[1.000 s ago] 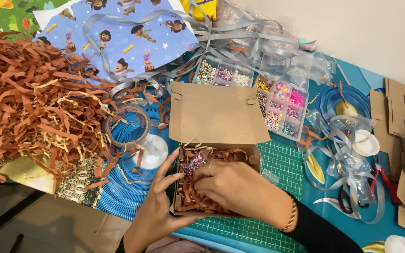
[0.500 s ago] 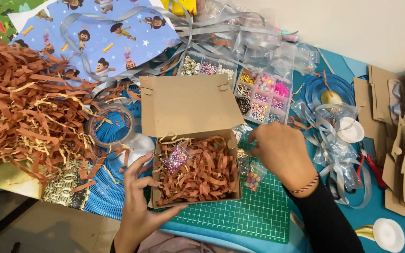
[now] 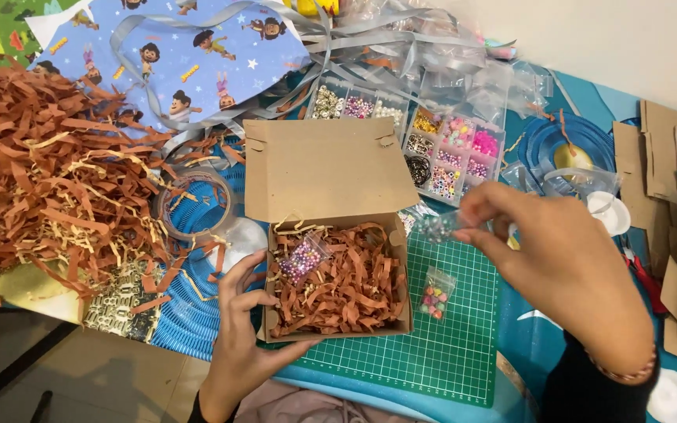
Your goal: The person picks beads, assembles a cardboard box, fills it with shredded paper and bead packets, and wraps it in decorative paper.
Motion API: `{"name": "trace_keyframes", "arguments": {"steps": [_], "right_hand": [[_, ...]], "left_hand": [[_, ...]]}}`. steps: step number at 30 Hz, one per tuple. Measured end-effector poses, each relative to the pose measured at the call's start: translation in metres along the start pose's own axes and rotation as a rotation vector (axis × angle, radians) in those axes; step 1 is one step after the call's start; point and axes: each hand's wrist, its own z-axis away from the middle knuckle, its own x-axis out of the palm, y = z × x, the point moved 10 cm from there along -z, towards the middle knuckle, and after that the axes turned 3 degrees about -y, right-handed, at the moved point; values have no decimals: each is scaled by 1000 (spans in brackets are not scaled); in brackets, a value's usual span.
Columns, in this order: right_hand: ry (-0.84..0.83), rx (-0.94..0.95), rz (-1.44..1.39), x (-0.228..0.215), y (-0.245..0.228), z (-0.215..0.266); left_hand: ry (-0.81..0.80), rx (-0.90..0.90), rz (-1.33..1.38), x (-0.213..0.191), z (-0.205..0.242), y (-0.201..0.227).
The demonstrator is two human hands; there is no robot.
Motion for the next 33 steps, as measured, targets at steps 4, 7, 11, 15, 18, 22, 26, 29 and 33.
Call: {"name": "trace_keyframes", "arguments": {"steps": [4, 7, 11, 15, 18, 22, 26, 29, 33], "right_hand": [[147, -176, -351, -15, -32, 11], [58, -366, -401, 16, -75, -6], [8, -362, -282, 63, -94, -24], [266, -456, 67, 82, -101, -25], [350, -447, 192, 89, -103, -23], [247, -409, 85, 56, -97, -14], [223, -521, -58, 38, -100, -4], [-66, -786, -108, 78, -127, 1], [-327, -794, -3, 101, -124, 8]], "left_hand": [[-7, 8, 18, 1, 0, 0], [-1, 17, 11, 1, -1, 2], [7, 17, 1, 0, -2, 3], [-4, 8, 6, 0, -2, 3], [-5, 15, 1, 0, -3, 3], [-13, 7, 17, 1, -2, 1], [-7, 13, 18, 1, -2, 2], [-4, 8, 12, 3, -1, 0], [-11, 3, -2, 2, -1, -1]]}}
